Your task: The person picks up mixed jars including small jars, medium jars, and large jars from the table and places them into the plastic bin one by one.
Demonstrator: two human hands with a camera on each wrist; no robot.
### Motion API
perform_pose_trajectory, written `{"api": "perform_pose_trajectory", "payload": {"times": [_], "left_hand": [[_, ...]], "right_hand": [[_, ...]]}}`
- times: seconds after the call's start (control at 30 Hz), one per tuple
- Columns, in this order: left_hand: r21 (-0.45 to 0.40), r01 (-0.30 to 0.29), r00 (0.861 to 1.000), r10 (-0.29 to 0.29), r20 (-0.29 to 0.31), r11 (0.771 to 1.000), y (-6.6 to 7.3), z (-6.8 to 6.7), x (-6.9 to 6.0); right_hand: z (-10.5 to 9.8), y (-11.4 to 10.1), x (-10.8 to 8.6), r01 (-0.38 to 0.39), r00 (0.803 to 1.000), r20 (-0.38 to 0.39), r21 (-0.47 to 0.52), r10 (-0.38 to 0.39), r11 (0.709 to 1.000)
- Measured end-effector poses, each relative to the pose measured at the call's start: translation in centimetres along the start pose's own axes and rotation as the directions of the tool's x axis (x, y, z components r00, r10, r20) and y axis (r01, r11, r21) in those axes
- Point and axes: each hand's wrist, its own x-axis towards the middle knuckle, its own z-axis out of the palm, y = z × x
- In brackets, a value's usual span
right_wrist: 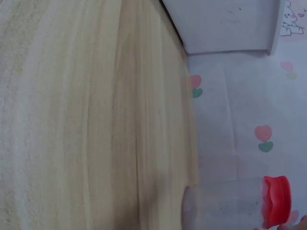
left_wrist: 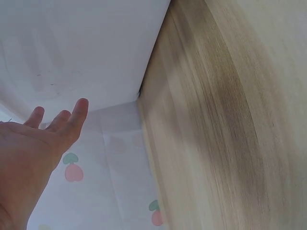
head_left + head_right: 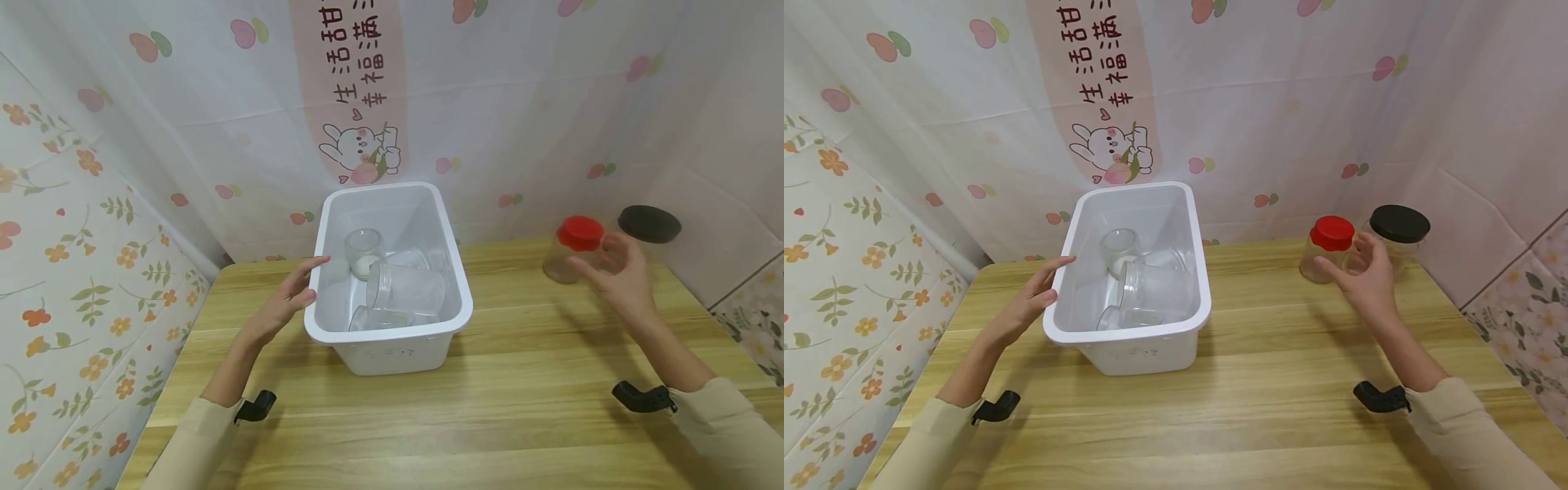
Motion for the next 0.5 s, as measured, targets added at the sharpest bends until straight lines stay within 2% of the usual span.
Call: {"api": "perform_pose_trajectory", "payload": {"times": [0.23,0.33,0.5], "left_hand": [[0.006,0.000,1.000,0.000,-0.004,1.000,-0.1,0.0,-0.2],[0.008,-0.001,1.000,0.001,-0.003,1.000,0.0,0.1,-0.1],[0.006,-0.002,1.000,0.002,0.002,1.000,0.1,0.1,0.0]], "right_hand": [[1.0,0.5,0.8,0.015,1.000,-0.026,0.037,-0.014,0.999],[1.3,0.9,1.1,-0.010,1.000,-0.017,0.061,0.011,0.998],[2.0,1.6,1.8,-0.025,0.999,-0.043,0.083,0.028,0.996]]}}
